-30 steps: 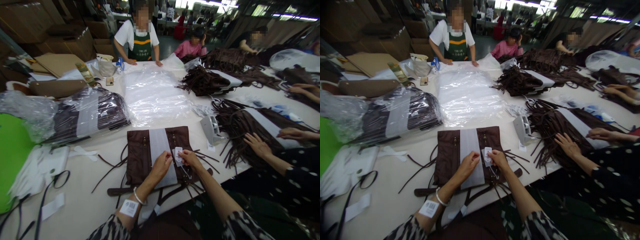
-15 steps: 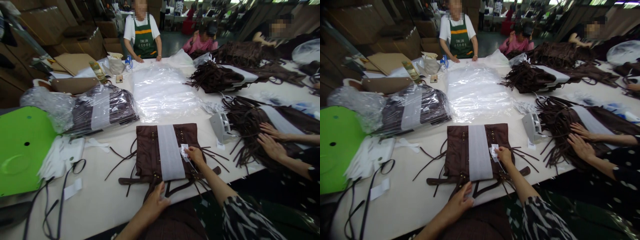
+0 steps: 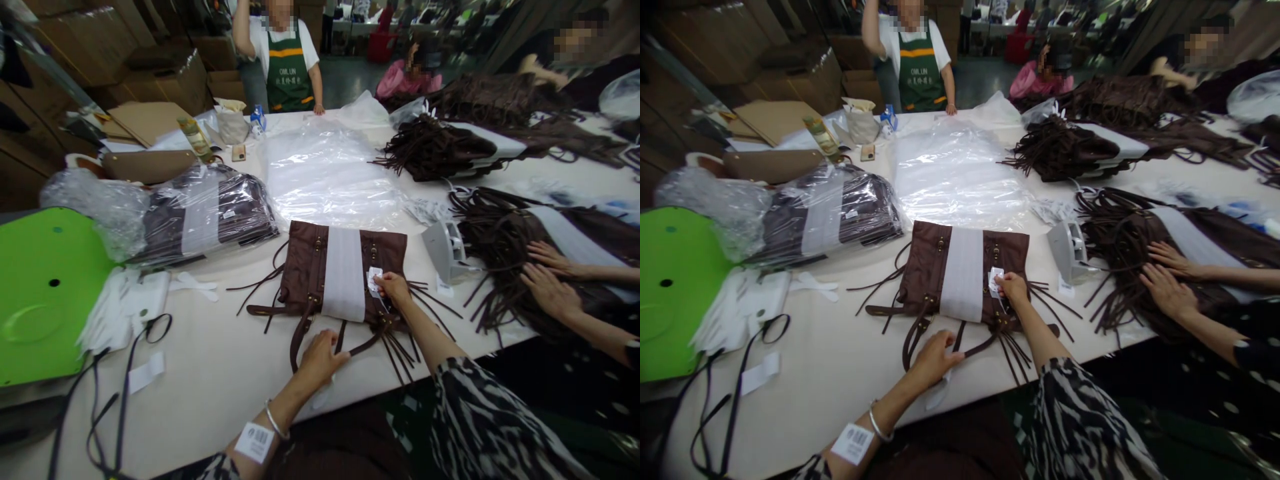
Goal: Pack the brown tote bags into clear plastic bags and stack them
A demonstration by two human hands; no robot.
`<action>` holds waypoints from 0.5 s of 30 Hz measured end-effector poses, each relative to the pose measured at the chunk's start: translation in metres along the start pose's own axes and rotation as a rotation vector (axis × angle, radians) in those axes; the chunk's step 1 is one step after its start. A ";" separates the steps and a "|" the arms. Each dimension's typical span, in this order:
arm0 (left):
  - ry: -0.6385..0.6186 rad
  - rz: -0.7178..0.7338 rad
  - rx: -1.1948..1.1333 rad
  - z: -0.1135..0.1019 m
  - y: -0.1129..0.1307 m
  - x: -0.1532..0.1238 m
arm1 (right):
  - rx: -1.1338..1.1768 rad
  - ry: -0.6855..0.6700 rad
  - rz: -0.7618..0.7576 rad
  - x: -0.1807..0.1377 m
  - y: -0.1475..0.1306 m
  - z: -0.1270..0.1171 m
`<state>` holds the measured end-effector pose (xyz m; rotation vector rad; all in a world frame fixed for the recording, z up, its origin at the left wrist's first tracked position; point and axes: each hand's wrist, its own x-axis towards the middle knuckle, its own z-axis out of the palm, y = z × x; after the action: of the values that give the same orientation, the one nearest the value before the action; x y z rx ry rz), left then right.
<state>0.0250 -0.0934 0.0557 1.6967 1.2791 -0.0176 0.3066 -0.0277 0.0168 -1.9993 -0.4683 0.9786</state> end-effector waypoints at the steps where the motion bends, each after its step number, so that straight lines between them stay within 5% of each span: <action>1: -0.061 0.004 0.117 0.006 0.000 -0.007 | 0.009 0.006 -0.003 0.000 0.002 0.001; 5: -0.315 0.172 0.422 0.033 0.011 -0.036 | 0.024 0.008 -0.016 0.001 0.007 0.002; 10: -0.572 1.002 0.553 0.043 0.020 -0.064 | 0.000 -0.025 -0.043 0.003 0.009 -0.002; 12: -0.567 1.021 0.607 0.041 0.016 -0.067 | -0.024 -0.030 -0.053 0.003 0.009 -0.004; 15: -0.638 0.687 0.719 0.041 0.002 -0.063 | -0.074 -0.022 -0.066 0.001 0.011 -0.004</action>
<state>0.0188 -0.1672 0.0685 2.3887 0.1623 -0.6184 0.3101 -0.0351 0.0090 -2.0270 -0.5870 0.9561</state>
